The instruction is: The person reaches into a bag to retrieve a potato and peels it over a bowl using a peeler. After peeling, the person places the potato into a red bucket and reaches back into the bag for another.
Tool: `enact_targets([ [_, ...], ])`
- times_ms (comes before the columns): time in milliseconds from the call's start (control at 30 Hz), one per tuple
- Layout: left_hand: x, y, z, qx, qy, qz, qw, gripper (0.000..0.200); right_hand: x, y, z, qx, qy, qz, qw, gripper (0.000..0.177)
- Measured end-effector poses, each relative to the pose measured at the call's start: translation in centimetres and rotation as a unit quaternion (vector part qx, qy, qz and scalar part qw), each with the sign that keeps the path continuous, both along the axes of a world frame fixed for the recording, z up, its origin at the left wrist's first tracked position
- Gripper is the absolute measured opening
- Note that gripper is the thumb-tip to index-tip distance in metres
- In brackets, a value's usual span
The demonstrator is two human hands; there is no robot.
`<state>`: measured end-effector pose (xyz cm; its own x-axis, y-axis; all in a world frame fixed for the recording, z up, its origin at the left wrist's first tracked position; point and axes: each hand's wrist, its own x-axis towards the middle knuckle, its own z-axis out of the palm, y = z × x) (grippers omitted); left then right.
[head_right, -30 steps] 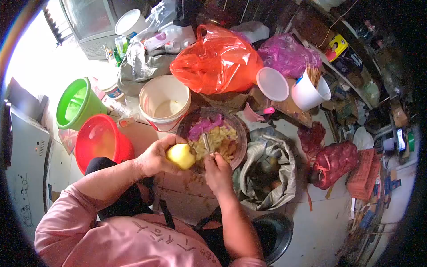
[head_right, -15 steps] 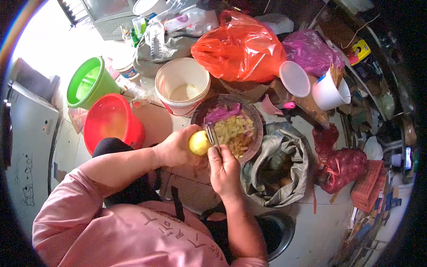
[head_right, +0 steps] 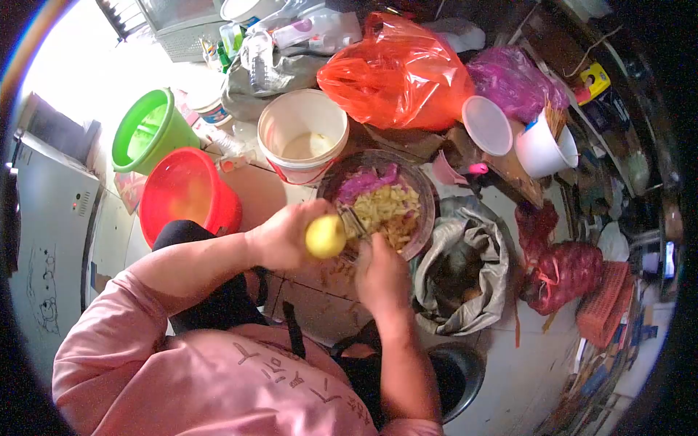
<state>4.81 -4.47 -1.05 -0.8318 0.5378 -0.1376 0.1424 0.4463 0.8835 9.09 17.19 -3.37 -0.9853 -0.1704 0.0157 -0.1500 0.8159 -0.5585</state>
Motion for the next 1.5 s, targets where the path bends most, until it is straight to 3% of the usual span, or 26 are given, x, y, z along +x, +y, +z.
enact_targets([
  [67, 1.1, 0.3, 1.7, 0.031, 0.002, -0.04, 0.999, 0.064, -0.7, 1.8, -3.6, 0.021, -0.103, -0.071, 0.992, 0.029],
  [133, 0.7, 0.1, 1.7, 0.022, -0.008, -0.026, 0.999, 0.065, -1.0, 1.2, -2.6, -0.022, -0.098, -0.095, 0.99, 0.03],
  [233, 0.0, -0.2, 0.4, 0.051, 0.076, 0.009, 0.996, 0.068, -0.5, 0.2, -0.5, -0.076, -0.085, -0.102, 0.988, 0.028],
  [300, -0.4, -0.2, -0.2, 0.072, -0.012, 0.076, 0.994, 0.072, -0.1, -1.3, 1.5, -0.163, -0.018, -0.077, 0.983, 0.025],
  [367, -0.5, -0.2, 0.2, 0.063, -0.019, 0.081, 0.995, 0.071, 0.4, -2.0, 2.2, -0.12, 0.019, -0.032, 0.992, 0.022],
  [433, -0.5, 0.0, 0.2, -0.082, -0.022, 0.097, 0.992, 0.069, 0.9, -2.6, 2.1, -0.101, 0.03, -0.004, 0.994, 0.02],
  [567, -0.3, 0.2, 0.5, -0.116, -0.035, 0.093, 0.988, 0.065, 1.0, -2.5, 2.1, -0.042, -0.006, -0.001, 0.999, 0.02],
  [700, 0.0, 0.1, -0.2, -0.053, 0.026, 0.034, 0.998, 0.06, 0.3, -1.4, 0.5, -0.058, -0.015, -0.012, 0.998, 0.021],
  [767, 0.7, 0.7, 1.0, 0.011, 0.066, -0.013, 0.998, 0.058, -0.8, 0.3, -2.9, 0.005, -0.155, -0.108, 0.982, 0.023],
  [833, 0.3, 0.7, 1.1, 0.017, 0.051, 0.021, 0.998, 0.058, -1.3, 0.5, -2.8, -0.009, -0.141, -0.127, 0.982, 0.026],
  [900, -0.2, 0.6, 1.5, -0.012, 0.002, 0.039, 0.999, 0.06, -0.8, 0.7, -2.0, -0.117, -0.057, -0.141, 0.981, 0.028],
  [933, -0.5, 0.7, 1.5, -0.012, 0.007, 0.038, 0.999, 0.06, -0.9, 0.3, -0.7, -0.115, -0.071, -0.145, 0.98, 0.027],
  [1033, -0.8, 0.6, 0.1, 0.058, -0.199, 0.134, 0.969, 0.062, -0.1, -1.3, 1.1, -0.143, 0.036, -0.096, 0.984, 0.024],
  [1167, -0.9, 0.5, -0.3, 0.164, -0.317, 0.148, 0.922, 0.062, 1.4, -2.8, 1.4, -0.104, 0.074, -0.035, 0.991, 0.017],
  [1267, -0.4, 0.4, -0.4, 0.154, -0.321, 0.121, 0.927, 0.065, 0.6, -2.8, 0.5, -0.11, 0.084, -0.059, 0.989, 0.018],
  [1300, -0.2, 0.4, -0.4, 0.15, -0.321, 0.11, 0.929, 0.065, -0.3, -1.8, 0.5, -0.016, -0.091, -0.075, 0.993, 0.019],
  [1367, 0.0, 0.6, 0.2, 0.244, -0.278, 0.002, 0.929, 0.069, -0.8, -0.2, -2.8, -0.024, -0.092, -0.11, 0.989, 0.019],
  [1433, 0.0, 0.5, 0.3, 0.236, -0.302, 0.046, 0.923, 0.072, -0.8, -0.5, -1.6, -0.077, -0.053, -0.104, 0.99, 0.019],
  [1500, -0.5, 0.8, -0.4, 0.219, -0.226, 0.06, 0.947, 0.07, -0.5, -0.8, -0.1, -0.132, -0.019, -0.106, 0.985, 0.018],
])
